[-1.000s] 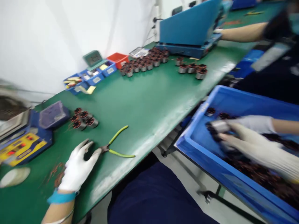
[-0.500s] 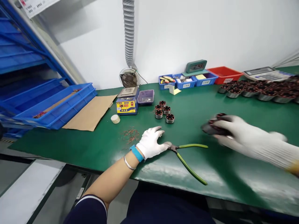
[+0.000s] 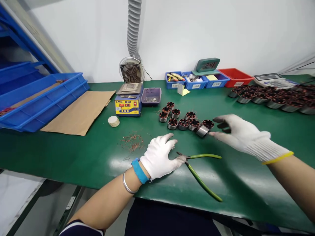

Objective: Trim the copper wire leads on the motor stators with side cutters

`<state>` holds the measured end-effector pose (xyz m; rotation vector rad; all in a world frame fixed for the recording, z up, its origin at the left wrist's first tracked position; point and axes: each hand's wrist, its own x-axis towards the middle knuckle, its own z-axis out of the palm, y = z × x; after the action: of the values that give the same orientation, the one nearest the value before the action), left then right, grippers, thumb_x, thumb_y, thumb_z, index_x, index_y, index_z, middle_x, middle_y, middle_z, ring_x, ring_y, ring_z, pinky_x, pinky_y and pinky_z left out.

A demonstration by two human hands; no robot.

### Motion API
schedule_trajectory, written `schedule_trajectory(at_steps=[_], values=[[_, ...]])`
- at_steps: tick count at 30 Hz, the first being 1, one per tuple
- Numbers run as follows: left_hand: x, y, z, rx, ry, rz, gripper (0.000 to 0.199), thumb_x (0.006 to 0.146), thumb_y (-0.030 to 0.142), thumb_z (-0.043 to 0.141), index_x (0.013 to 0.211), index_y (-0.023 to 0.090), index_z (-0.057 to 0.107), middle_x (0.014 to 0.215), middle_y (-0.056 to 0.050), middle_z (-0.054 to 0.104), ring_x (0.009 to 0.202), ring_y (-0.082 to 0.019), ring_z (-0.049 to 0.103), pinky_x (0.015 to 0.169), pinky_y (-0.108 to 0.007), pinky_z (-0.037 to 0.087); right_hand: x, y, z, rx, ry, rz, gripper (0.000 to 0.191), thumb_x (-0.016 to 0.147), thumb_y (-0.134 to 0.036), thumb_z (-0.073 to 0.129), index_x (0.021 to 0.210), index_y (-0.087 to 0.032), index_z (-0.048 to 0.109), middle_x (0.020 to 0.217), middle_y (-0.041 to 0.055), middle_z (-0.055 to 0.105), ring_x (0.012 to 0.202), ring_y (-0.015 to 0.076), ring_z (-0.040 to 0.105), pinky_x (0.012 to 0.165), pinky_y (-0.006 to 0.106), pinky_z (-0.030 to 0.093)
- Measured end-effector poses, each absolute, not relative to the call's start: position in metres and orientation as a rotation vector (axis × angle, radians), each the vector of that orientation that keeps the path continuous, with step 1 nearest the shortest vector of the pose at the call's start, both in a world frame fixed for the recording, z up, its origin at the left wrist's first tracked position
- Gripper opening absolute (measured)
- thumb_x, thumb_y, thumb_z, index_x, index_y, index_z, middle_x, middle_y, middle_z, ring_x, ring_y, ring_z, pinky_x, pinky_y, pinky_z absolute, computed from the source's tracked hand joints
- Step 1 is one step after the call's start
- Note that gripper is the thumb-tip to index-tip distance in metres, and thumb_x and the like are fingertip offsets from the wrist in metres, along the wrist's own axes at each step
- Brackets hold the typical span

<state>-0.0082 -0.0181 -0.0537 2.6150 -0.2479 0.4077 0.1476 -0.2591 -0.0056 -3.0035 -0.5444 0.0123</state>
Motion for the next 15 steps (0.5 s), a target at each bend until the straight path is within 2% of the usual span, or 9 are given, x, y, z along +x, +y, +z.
schedule_trajectory(at_steps=[2, 5, 10, 12, 15], values=[[-0.011, -0.019, -0.052, 2.600, -0.283, 0.431, 0.057, 0.087, 0.056, 0.066, 0.125, 0.014, 0.066, 0.144, -0.019, 0.059, 0.127, -0.033, 0.061, 0.105, -0.051, 0.053, 0.140, -0.258, -0.009, -3.011, -0.446, 0.068, 0.059, 0.083, -0.060, 0.059, 0.130, -0.024, 0.061, 0.122, 0.0138, 0.070, 0.100, 0.0328, 0.070, 0.081, 0.046, 0.057], [-0.013, -0.019, -0.052, 2.597, -0.304, 0.424, 0.054, 0.088, 0.055, 0.065, 0.124, 0.015, 0.066, 0.143, -0.018, 0.061, 0.127, -0.032, 0.061, 0.105, -0.051, 0.054, 0.133, -0.238, -0.021, -3.036, -0.361, 0.069, 0.062, 0.080, -0.068, 0.057, 0.125, -0.026, 0.064, 0.123, 0.0160, 0.068, 0.099, 0.0393, 0.069, 0.075, 0.051, 0.055], [-0.011, -0.017, -0.054, 2.625, -0.299, 0.322, 0.052, 0.089, 0.055, 0.063, 0.120, 0.013, 0.069, 0.138, -0.018, 0.065, 0.123, -0.032, 0.065, 0.102, -0.049, 0.056, 0.130, -0.220, -0.034, -3.011, -0.325, 0.099, 0.066, 0.081, -0.056, 0.055, 0.141, -0.029, 0.055, 0.133, 0.0164, 0.063, 0.104, 0.0408, 0.067, 0.077, 0.052, 0.053], [-0.011, -0.016, -0.054, 2.622, -0.294, 0.303, 0.052, 0.088, 0.055, 0.063, 0.119, 0.013, 0.069, 0.137, -0.018, 0.065, 0.123, -0.032, 0.065, 0.102, -0.048, 0.056, 0.132, -0.232, -0.032, -2.974, -0.306, 0.179, 0.066, 0.079, -0.054, 0.057, 0.142, -0.033, 0.055, 0.125, 0.0127, 0.069, 0.100, 0.0398, 0.069, 0.075, 0.052, 0.054], [-0.012, -0.014, -0.055, 2.603, -0.276, 0.309, 0.052, 0.087, 0.055, 0.065, 0.119, 0.014, 0.069, 0.138, -0.017, 0.065, 0.125, -0.032, 0.064, 0.103, -0.048, 0.056, 0.139, -0.256, -0.025, -2.878, -0.304, 0.277, 0.050, 0.084, -0.049, 0.054, 0.130, -0.033, 0.064, 0.103, 0.0068, 0.076, 0.092, 0.0320, 0.072, 0.077, 0.046, 0.057]])
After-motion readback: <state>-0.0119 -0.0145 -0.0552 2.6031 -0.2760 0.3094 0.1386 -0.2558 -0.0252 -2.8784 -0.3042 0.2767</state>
